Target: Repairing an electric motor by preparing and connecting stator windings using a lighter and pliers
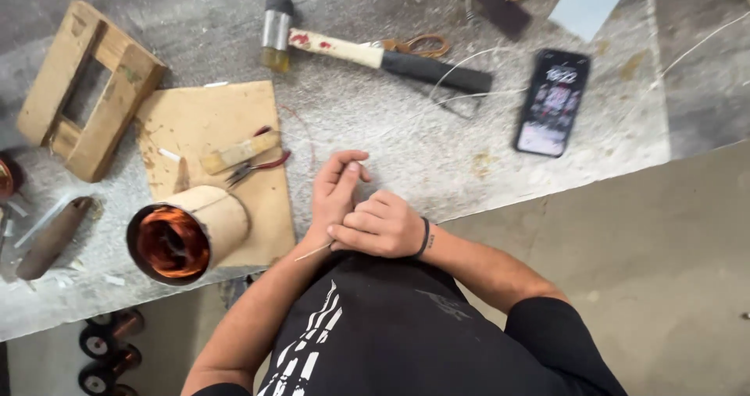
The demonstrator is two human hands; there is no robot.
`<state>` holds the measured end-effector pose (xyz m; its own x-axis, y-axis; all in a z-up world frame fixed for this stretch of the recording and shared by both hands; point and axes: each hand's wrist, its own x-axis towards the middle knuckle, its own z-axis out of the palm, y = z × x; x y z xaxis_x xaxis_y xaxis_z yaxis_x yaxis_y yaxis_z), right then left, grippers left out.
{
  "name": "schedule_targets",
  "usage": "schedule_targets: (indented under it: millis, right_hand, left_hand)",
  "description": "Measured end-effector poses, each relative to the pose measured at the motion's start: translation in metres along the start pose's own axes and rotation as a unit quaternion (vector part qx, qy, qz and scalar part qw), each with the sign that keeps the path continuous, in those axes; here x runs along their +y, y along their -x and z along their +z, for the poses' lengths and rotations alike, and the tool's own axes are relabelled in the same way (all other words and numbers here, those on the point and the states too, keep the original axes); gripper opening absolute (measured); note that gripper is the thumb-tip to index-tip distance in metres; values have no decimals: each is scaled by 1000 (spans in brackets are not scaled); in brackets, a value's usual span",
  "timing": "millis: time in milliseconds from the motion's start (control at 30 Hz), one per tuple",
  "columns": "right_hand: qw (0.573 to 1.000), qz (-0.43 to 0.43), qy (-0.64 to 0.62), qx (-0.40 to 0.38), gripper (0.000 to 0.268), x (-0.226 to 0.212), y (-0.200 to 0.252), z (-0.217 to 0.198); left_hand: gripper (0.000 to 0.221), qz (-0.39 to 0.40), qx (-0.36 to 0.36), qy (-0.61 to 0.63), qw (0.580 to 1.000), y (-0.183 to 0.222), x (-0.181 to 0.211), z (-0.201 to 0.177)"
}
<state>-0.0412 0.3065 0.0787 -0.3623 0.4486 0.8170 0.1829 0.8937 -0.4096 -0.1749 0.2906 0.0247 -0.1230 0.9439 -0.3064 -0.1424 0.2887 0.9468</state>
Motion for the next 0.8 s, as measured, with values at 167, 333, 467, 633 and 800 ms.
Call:
schedule_targets:
  millis: [167,333,467,633,800]
  right_hand:
    - [1000,-4,23,-21,10,-32,-9,51]
    - [998,44,8,-45,20,-90,-13,95]
    - [993,4,7,-117,28,-68,-24,88]
    - [983,-15,20,-182,18,-71,-3,65]
    - [963,248,-101,-26,9,-67,4,55]
  left_hand:
    - [25,-46,-106,66,991,19,-7,-62]
    - [25,-76,-143,127,979,47,-27,-110]
    - [26,-64,-127,254,957,17,-32,-99]
    - [19,-85,-121,291,945,27,-16,-92]
    - [31,5,-198,89,976,37,-2,-107]
